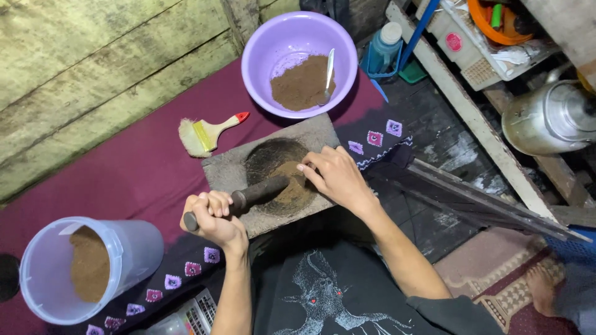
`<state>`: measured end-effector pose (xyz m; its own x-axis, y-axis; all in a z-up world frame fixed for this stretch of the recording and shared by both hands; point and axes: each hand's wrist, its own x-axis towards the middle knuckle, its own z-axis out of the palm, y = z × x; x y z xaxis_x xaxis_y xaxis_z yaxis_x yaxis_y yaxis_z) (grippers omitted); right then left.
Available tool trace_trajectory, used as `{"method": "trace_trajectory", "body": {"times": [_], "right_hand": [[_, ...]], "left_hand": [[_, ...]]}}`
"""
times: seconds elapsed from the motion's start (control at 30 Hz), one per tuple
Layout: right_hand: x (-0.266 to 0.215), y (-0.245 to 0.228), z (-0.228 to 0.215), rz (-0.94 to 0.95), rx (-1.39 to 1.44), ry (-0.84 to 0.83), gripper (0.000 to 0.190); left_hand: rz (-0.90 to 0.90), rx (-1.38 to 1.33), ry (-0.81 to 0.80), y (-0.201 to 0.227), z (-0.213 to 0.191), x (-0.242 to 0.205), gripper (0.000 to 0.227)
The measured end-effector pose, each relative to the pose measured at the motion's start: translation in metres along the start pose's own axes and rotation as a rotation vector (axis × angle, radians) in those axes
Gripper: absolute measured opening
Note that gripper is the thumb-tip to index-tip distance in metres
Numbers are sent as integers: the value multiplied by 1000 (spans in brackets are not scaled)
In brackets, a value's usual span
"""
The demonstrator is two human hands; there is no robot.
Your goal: Grinding a brown powdery substance in a stone mortar using a wooden pestle and a spoon to stir the contents.
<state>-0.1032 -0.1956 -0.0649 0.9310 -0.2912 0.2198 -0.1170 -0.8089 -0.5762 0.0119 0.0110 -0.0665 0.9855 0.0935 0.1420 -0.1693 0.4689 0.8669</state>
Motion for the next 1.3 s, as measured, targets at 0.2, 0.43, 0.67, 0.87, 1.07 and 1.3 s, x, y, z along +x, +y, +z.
{"method": "trace_trajectory", "body": {"times": [0.2, 0.43, 0.67, 0.87, 1.07, 1.3], "right_hand": [[3, -3, -6, 8, 7, -22, 16], [2, 2, -4, 6, 57, -39, 15], [1, 10, 5, -11, 49, 64, 24], [-1, 7, 3, -78, 84, 218, 26], [-3, 1, -1, -60, 113, 271, 27], [-1, 1, -2, -55, 148, 260, 24]], "left_hand": [[117, 212, 253, 32, 45, -32, 19], [102, 118, 311, 17, 54, -41, 40], [135, 99, 134, -9, 45, -8, 33], [57, 305, -777, -6, 67, 2, 36], [-22, 441, -763, -1, 91, -19, 31], [283, 390, 84, 16, 112, -58, 18]]}}
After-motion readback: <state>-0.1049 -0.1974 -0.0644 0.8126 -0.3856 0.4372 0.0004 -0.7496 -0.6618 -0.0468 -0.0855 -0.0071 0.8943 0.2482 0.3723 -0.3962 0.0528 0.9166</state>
